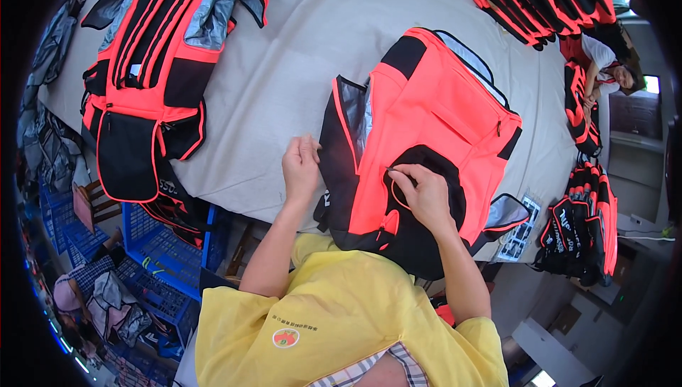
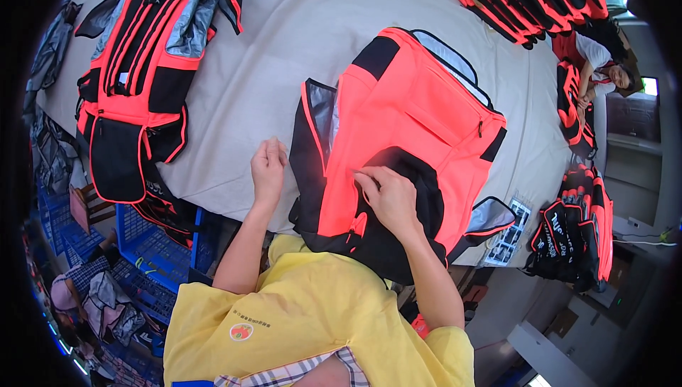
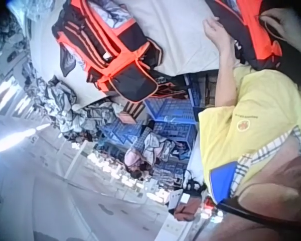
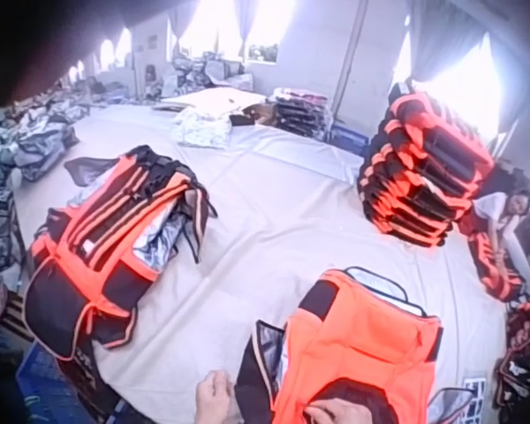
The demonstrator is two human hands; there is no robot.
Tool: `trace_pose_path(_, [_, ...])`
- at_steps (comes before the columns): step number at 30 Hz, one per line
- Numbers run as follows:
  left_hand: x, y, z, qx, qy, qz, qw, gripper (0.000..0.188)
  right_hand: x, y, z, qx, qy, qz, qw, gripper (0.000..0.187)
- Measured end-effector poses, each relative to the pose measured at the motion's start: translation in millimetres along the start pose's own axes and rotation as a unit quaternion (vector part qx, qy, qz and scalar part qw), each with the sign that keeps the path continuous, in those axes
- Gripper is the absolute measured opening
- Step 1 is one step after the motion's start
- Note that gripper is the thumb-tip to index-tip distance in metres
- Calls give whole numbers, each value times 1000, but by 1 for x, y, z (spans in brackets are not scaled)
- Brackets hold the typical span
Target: The person is seen inspecting and preparing backpacks for shipping, checking zippers, buckles, and interior compartments.
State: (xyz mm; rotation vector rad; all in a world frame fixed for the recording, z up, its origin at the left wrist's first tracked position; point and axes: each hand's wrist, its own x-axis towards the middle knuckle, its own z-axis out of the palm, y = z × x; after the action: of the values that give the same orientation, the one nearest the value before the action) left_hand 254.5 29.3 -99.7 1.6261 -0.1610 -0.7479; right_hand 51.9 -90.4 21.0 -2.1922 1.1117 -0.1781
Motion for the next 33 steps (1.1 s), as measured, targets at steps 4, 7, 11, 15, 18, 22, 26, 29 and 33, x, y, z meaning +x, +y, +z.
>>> trace_pose_path(4, [-19, 28, 15, 152, -207, 117, 959, 22, -4, 5, 17, 123, 28, 78, 989, 23])
trace_pose_path(7, [-19, 21, 32, 245, -287, 151, 914, 27, 0, 14, 41, 205, 34, 188, 960, 43])
trace_pose_path(11, [2, 34, 33, 313, -411, 46, 855, 26, 8, 27, 63, 212, 16, 200, 956, 38])
trace_pose_path(15, [-2, 20, 23, 53, -438, -178, 880, 21, 7, 26, 60, 233, -9, 168, 958, 29])
trace_pose_path(18, [-22, 18, 17, -193, -421, -233, 855, 18, 1, 34, 62, 248, -15, 168, 954, 25])
trace_pose_path(22, [-26, 25, 20, -175, -440, -213, 854, 19, -8, 35, 59, 340, 13, 238, 910, 20])
trace_pose_path(26, [-10, 40, 9, -152, -477, -280, 819, 18, -6, 1, 25, 276, 32, 223, 934, 26])
trace_pose_path(29, [-9, 53, 9, -143, -475, -340, 799, 18, -18, -7, 23, 169, 42, 64, 983, 36])
trace_pose_path(33, [-21, 88, 11, -87, -470, -380, 792, 24, -19, -22, 10, 79, 27, 36, 996, 34])
